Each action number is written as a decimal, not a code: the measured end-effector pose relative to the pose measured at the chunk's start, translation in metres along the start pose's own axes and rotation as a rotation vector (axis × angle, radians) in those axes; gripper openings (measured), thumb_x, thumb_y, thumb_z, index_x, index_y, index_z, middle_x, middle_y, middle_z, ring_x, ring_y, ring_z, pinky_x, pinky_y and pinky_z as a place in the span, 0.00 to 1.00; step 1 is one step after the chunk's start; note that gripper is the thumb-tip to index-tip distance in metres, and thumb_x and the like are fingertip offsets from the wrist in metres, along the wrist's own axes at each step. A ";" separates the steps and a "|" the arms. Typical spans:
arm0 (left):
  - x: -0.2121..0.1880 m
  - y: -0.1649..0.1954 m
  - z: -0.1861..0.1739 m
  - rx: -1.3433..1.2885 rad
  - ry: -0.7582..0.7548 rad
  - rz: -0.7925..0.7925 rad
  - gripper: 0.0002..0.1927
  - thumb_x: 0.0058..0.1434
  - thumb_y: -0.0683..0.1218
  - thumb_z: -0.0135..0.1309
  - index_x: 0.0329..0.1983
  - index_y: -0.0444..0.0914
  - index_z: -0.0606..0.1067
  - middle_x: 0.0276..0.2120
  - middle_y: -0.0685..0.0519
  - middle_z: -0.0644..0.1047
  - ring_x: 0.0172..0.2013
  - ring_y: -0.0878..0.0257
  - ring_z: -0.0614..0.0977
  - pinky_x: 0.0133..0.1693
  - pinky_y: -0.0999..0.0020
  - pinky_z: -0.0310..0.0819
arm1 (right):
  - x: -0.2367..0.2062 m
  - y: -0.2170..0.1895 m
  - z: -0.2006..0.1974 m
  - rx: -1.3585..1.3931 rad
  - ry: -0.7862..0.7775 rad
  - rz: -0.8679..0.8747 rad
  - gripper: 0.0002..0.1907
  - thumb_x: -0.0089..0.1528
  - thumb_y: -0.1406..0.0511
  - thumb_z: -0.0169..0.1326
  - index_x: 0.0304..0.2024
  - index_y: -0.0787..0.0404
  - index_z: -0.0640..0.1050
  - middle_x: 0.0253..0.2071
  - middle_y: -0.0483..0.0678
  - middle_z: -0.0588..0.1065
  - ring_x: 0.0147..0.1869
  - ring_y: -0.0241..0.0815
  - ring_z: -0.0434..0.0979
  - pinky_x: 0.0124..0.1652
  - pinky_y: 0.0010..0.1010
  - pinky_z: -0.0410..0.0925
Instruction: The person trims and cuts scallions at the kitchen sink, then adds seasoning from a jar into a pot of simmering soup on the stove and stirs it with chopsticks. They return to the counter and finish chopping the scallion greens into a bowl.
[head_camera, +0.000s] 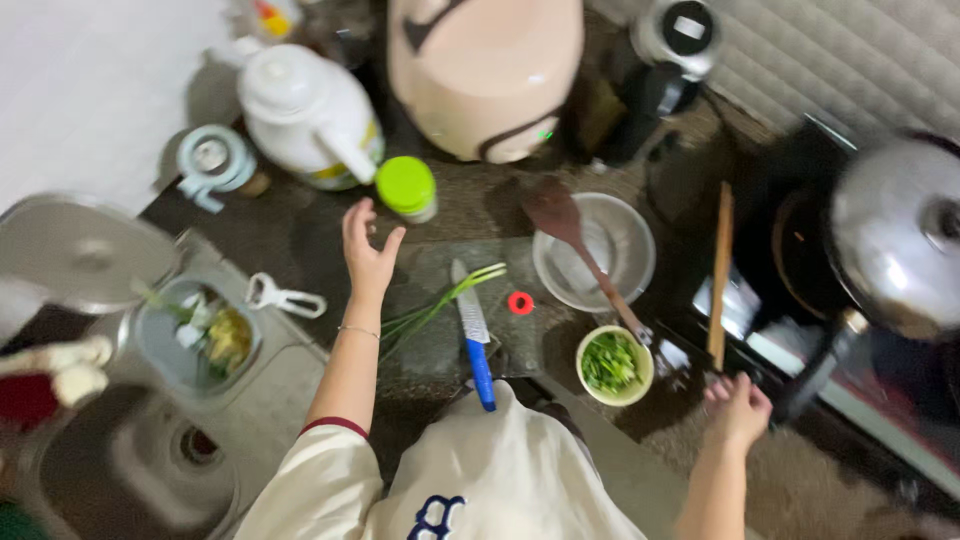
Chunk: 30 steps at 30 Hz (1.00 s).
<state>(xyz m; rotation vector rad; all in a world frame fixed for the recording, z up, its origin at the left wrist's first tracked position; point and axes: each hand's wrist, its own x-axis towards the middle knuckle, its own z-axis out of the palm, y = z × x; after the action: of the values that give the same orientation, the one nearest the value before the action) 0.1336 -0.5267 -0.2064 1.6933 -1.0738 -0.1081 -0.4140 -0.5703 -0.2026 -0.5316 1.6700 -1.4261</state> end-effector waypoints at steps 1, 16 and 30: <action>-0.002 -0.009 -0.014 0.015 0.053 -0.030 0.29 0.60 0.40 0.67 0.63 0.35 0.70 0.59 0.46 0.71 0.52 0.55 0.77 0.50 0.62 0.75 | -0.002 -0.003 0.003 -0.039 -0.034 -0.008 0.14 0.74 0.62 0.56 0.50 0.64 0.66 0.41 0.54 0.75 0.33 0.40 0.75 0.29 0.32 0.70; 0.120 -0.131 -0.137 -0.247 0.591 -0.437 0.31 0.75 0.58 0.47 0.69 0.32 0.62 0.65 0.43 0.70 0.63 0.57 0.72 0.63 0.63 0.63 | 0.023 0.030 0.021 -0.018 -0.040 0.016 0.18 0.78 0.55 0.38 0.62 0.58 0.55 0.47 0.53 0.76 0.47 0.55 0.84 0.45 0.51 0.77; 0.080 -0.104 -0.122 -0.816 0.527 -0.678 0.34 0.66 0.72 0.41 0.63 0.45 0.70 0.53 0.58 0.78 0.43 0.65 0.80 0.42 0.61 0.72 | 0.035 -0.058 -0.088 -0.155 0.497 -0.813 0.08 0.78 0.68 0.52 0.43 0.59 0.69 0.40 0.43 0.69 0.39 0.38 0.66 0.40 0.31 0.64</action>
<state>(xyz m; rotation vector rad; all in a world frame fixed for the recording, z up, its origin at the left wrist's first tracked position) 0.3096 -0.4917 -0.2053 1.1492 0.0081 -0.4397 -0.5164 -0.5610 -0.1606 -1.0996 2.0797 -2.1440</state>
